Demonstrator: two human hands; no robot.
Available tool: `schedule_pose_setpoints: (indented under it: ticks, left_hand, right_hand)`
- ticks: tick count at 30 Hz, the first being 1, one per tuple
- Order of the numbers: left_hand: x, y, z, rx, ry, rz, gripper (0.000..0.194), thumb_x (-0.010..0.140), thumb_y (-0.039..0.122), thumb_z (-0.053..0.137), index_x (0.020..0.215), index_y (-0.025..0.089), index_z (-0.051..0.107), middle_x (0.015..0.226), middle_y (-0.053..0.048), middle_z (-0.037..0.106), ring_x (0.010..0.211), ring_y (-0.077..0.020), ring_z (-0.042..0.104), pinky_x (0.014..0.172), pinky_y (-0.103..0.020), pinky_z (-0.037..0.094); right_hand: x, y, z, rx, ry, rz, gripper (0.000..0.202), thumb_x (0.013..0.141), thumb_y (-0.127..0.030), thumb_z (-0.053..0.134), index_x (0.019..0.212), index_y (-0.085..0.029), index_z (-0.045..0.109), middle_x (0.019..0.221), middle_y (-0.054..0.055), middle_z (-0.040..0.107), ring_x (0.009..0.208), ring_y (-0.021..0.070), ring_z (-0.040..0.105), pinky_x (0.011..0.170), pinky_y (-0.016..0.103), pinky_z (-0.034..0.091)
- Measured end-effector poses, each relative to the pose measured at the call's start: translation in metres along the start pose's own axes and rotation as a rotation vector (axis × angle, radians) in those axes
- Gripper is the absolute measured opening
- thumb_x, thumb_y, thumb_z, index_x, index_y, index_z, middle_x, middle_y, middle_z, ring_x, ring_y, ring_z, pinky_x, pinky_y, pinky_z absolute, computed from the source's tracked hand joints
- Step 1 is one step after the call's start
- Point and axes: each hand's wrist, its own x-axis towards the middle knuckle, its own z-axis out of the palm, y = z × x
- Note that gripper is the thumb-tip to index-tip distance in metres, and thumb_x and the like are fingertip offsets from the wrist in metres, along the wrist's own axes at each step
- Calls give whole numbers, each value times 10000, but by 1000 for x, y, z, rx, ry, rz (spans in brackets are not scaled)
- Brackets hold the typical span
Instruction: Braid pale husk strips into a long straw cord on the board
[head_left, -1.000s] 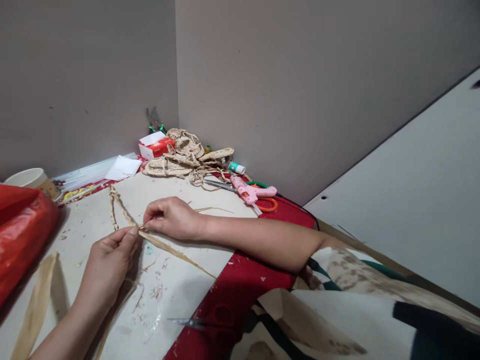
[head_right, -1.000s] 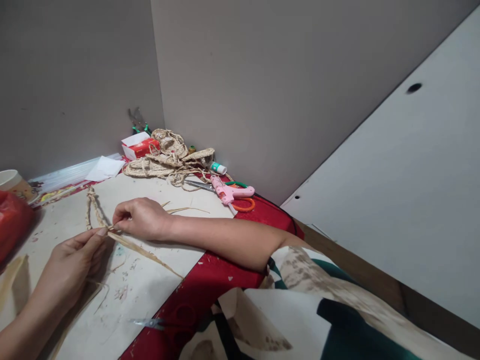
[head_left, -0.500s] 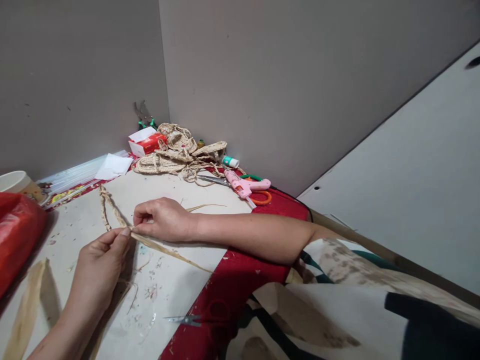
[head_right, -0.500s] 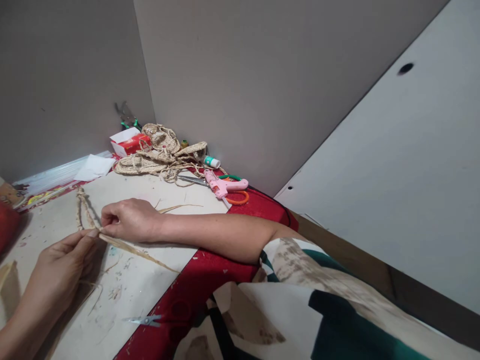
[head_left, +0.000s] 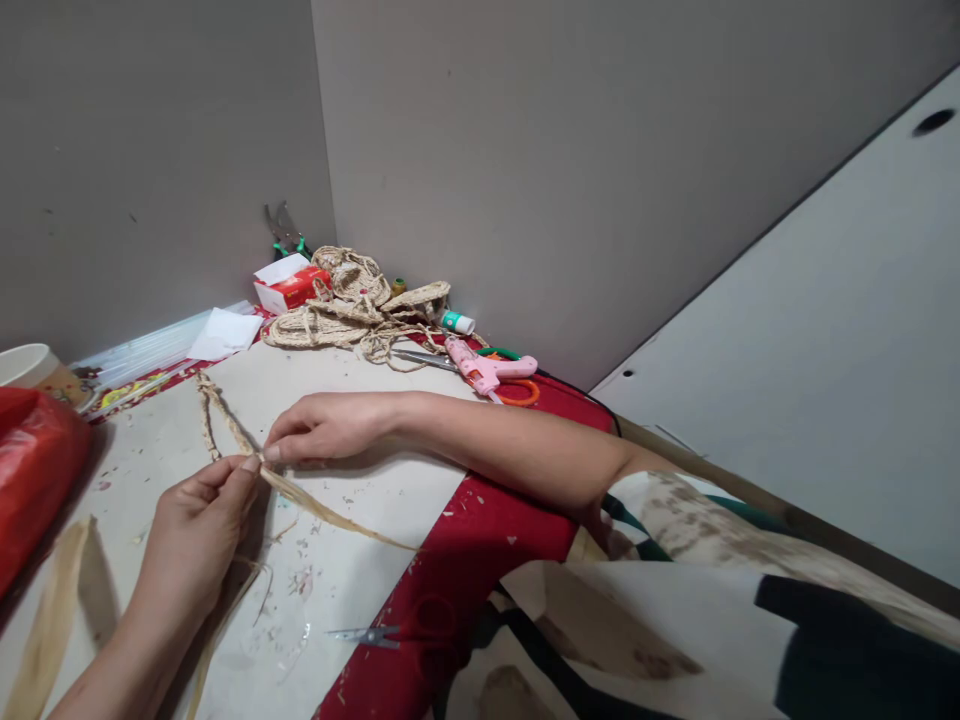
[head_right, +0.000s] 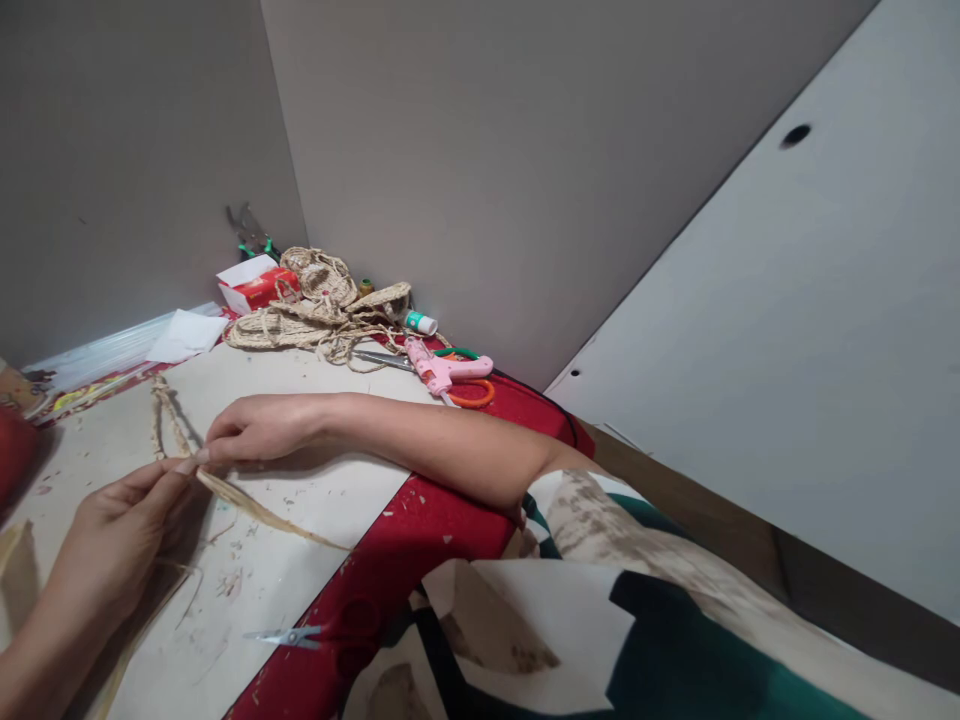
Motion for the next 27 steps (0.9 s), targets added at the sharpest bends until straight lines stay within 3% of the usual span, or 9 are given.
schedule_pose_setpoints:
  ticks: [5, 8, 12, 15, 19, 23, 27]
  left_hand:
    - [2, -3, -1, 49, -21, 7, 340, 631, 447, 764, 796, 155, 710, 592, 15, 644, 535, -100, 522, 501, -165, 422]
    - [2, -4, -1, 109, -16, 54, 315, 676, 463, 730, 739, 157, 686, 514, 44, 567, 451, -67, 408, 412, -143, 307]
    - [2, -7, -3, 123, -46, 194, 268, 707, 417, 713, 674, 155, 666, 577, 15, 608, 538, -89, 488, 490, -151, 370]
    - [2, -10, -5, 19, -67, 128, 252, 683, 397, 726, 719, 153, 676, 533, 21, 574, 476, -85, 453, 435, -165, 328]
    - [-1, -6, -4, -110, -110, -18, 269, 663, 396, 732, 721, 147, 647, 438, 64, 447, 374, -52, 309, 361, -156, 191]
    - [-9, 5, -2, -153, -124, -62, 257, 677, 365, 707, 624, 148, 579, 414, 107, 299, 364, -32, 220, 354, -141, 159]
    - [-10, 7, -1, -151, -104, -77, 257, 608, 346, 747, 713, 137, 638, 405, 106, 353, 353, -28, 246, 353, -133, 165]
  right_hand:
    - [7, 6, 3, 265, -93, 217, 249, 894, -200, 474, 662, -135, 533, 452, -81, 350, 395, 52, 314, 397, 196, 266]
    - [7, -2, 9, 439, -117, 347, 247, 879, -122, 417, 653, -134, 514, 413, -93, 322, 338, 40, 272, 353, 174, 230]
    - [6, -23, 28, 607, 69, 531, 220, 862, -161, 450, 658, -123, 521, 413, -67, 425, 317, 51, 384, 328, 152, 287]
    - [8, -28, 48, 636, 210, 519, 253, 884, -203, 434, 659, -122, 520, 455, -28, 515, 362, 84, 510, 361, 169, 386]
    - [9, -20, 65, 398, 300, 380, 235, 857, -213, 439, 646, -141, 515, 483, -12, 561, 408, 104, 564, 423, 196, 453]
    - [8, -19, 64, 39, 331, 321, 274, 828, -227, 423, 613, -145, 571, 526, 5, 601, 477, 102, 597, 481, 180, 430]
    - [9, -29, 59, -333, 333, 324, 279, 837, -252, 418, 759, -142, 662, 757, 89, 705, 719, 191, 657, 610, 259, 453]
